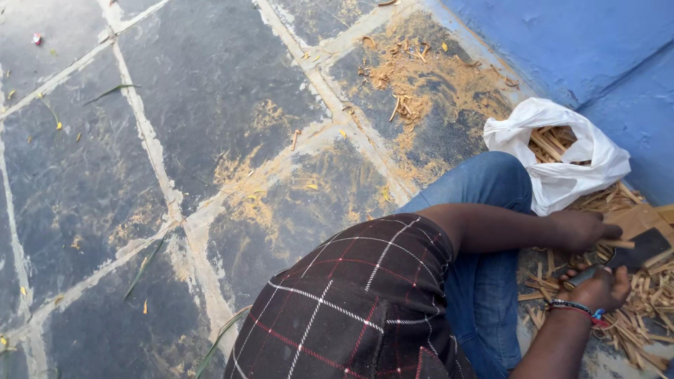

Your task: The person whittles small strips of wood using a handheld blade, placing the finished sticks into a white plastic bag.

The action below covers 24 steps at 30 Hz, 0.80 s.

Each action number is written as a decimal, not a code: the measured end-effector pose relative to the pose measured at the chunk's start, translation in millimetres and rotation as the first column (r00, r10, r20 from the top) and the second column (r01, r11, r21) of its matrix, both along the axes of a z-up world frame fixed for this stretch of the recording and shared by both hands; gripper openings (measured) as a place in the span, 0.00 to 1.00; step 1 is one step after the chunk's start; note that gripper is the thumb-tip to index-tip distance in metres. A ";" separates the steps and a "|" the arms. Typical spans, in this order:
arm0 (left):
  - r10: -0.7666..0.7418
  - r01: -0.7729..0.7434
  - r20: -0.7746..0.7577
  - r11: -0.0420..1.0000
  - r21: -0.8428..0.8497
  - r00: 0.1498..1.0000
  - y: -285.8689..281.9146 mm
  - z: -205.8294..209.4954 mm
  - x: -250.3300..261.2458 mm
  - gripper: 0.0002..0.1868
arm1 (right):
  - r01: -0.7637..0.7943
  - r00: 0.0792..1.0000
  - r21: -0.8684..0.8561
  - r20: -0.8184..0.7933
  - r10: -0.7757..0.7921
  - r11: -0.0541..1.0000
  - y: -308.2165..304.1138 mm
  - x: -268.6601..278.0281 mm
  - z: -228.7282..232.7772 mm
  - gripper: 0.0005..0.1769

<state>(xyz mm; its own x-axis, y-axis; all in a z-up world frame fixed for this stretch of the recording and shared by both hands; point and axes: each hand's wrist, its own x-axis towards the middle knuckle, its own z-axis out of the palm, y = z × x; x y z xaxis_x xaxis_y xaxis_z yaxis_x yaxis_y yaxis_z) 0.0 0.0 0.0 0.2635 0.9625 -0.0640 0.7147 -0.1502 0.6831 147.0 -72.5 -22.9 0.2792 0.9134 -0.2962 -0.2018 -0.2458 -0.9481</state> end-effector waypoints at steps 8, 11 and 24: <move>-0.124 0.128 -0.033 0.937 0.324 0.992 -19.1 -12.7 2.9 0.36 | -0.161 0.985 0.042 -0.059 0.163 0.986 13.9 0.5 2.0 0.17; -0.154 0.129 0.198 0.982 0.135 0.968 -26.8 -6.0 2.2 0.34 | -0.054 0.997 0.011 -0.054 0.054 0.998 20.8 1.9 -0.7 0.18; -0.123 0.124 0.123 0.992 -0.003 0.985 -47.0 -2.6 -1.0 0.25 | -0.154 0.981 -0.025 -0.121 0.150 0.988 13.9 -1.7 5.6 0.15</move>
